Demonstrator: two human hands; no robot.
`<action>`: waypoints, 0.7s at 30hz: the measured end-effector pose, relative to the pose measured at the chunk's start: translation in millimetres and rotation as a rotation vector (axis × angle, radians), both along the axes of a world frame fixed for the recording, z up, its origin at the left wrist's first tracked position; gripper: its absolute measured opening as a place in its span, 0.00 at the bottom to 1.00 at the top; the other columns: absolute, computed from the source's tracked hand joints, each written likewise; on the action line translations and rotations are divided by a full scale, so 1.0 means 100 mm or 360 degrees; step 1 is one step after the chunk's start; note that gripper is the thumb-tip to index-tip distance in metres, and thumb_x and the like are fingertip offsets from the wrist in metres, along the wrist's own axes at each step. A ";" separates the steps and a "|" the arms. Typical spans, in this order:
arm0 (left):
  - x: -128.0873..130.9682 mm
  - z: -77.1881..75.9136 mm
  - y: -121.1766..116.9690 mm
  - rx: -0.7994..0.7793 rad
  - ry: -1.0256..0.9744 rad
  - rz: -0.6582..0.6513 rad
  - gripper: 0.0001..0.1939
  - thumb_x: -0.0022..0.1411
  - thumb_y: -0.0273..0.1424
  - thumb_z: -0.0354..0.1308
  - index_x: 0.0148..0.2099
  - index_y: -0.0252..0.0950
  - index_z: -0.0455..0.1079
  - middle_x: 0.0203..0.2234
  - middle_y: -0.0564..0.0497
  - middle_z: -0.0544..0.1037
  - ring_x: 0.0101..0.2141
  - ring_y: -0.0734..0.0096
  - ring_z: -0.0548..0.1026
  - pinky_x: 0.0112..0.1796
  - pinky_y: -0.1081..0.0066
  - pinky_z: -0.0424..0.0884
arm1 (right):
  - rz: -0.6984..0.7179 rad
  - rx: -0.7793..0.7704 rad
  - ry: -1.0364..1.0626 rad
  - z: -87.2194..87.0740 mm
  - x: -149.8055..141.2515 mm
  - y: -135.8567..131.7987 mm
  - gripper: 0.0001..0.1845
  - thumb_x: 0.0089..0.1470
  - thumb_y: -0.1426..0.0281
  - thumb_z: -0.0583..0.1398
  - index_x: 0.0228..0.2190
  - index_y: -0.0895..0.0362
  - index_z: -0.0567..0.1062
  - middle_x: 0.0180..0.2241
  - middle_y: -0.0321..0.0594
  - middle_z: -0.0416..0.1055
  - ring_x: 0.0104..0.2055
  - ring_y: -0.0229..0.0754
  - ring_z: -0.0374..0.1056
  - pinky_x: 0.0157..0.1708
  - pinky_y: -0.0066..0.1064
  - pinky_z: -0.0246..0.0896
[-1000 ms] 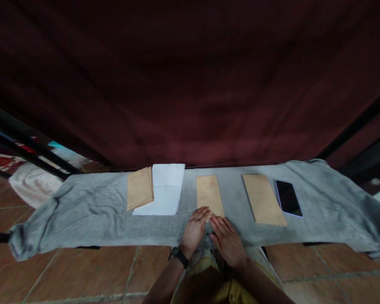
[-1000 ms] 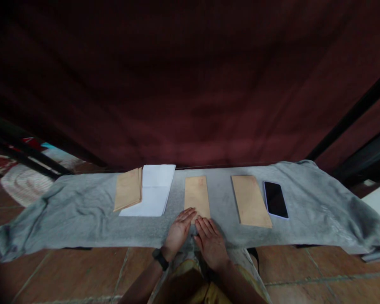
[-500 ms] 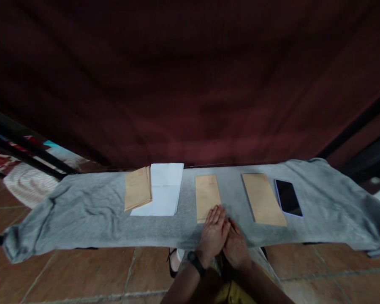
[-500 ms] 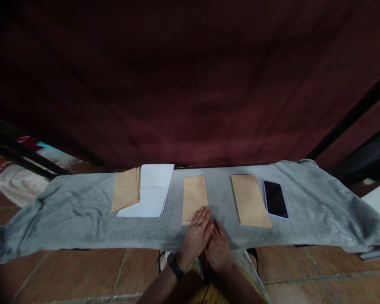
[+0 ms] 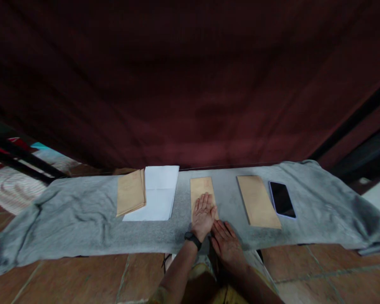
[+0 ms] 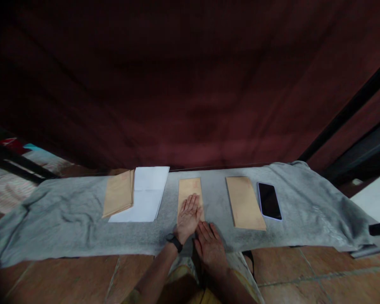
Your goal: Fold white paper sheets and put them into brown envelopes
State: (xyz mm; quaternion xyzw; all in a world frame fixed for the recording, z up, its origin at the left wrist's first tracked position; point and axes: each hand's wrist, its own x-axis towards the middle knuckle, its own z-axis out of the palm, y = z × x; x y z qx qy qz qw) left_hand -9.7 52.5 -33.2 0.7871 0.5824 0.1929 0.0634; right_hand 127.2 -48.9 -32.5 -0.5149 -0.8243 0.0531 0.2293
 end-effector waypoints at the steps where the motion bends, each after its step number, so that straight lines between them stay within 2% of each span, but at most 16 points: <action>1: -0.05 0.00 -0.02 0.0010 0.0010 0.0022 0.30 0.74 0.38 0.40 0.74 0.41 0.46 0.69 0.47 0.59 0.69 0.60 0.54 0.66 0.50 0.55 | 0.0017 0.0003 -0.0011 0.01 0.01 0.00 0.24 0.66 0.69 0.52 0.62 0.56 0.67 0.63 0.44 0.66 0.65 0.47 0.61 0.68 0.48 0.49; 4: -0.18 0.03 -0.09 0.0028 0.0042 0.0079 0.30 0.74 0.38 0.40 0.74 0.37 0.47 0.70 0.45 0.57 0.69 0.59 0.53 0.66 0.50 0.55 | 0.0083 0.0005 -0.0042 0.03 0.03 0.01 0.27 0.67 0.68 0.52 0.65 0.56 0.62 0.65 0.43 0.62 0.66 0.46 0.60 0.68 0.47 0.49; 7: -0.28 0.05 -0.16 0.0026 0.0066 0.0141 0.30 0.74 0.38 0.40 0.73 0.37 0.48 0.70 0.44 0.56 0.69 0.58 0.53 0.66 0.50 0.56 | 0.0048 0.0017 -0.0006 0.01 0.02 0.02 0.26 0.67 0.68 0.51 0.65 0.54 0.63 0.64 0.41 0.64 0.66 0.45 0.60 0.68 0.46 0.49; 15: -0.51 0.02 -0.28 0.0166 0.0031 0.0329 0.29 0.74 0.39 0.40 0.73 0.37 0.50 0.67 0.41 0.62 0.67 0.54 0.58 0.64 0.47 0.59 | 0.0015 0.0031 0.0018 0.02 0.00 0.01 0.26 0.67 0.68 0.51 0.65 0.53 0.63 0.65 0.39 0.62 0.65 0.45 0.61 0.68 0.45 0.49; 18: -0.50 0.07 -0.36 0.0240 -0.0012 0.0433 0.30 0.74 0.39 0.41 0.74 0.35 0.47 0.67 0.38 0.62 0.67 0.51 0.57 0.64 0.46 0.59 | 0.0005 0.0041 0.0002 0.02 0.00 0.01 0.26 0.68 0.68 0.51 0.65 0.53 0.62 0.65 0.39 0.63 0.65 0.44 0.61 0.68 0.44 0.48; 21: -0.38 0.12 -0.55 0.0211 -0.0016 0.0330 0.30 0.75 0.36 0.41 0.74 0.33 0.44 0.69 0.38 0.59 0.68 0.53 0.55 0.64 0.49 0.60 | 0.0031 0.0058 -0.0058 -0.01 0.01 0.01 0.27 0.67 0.68 0.51 0.66 0.54 0.61 0.65 0.40 0.62 0.66 0.44 0.60 0.68 0.44 0.48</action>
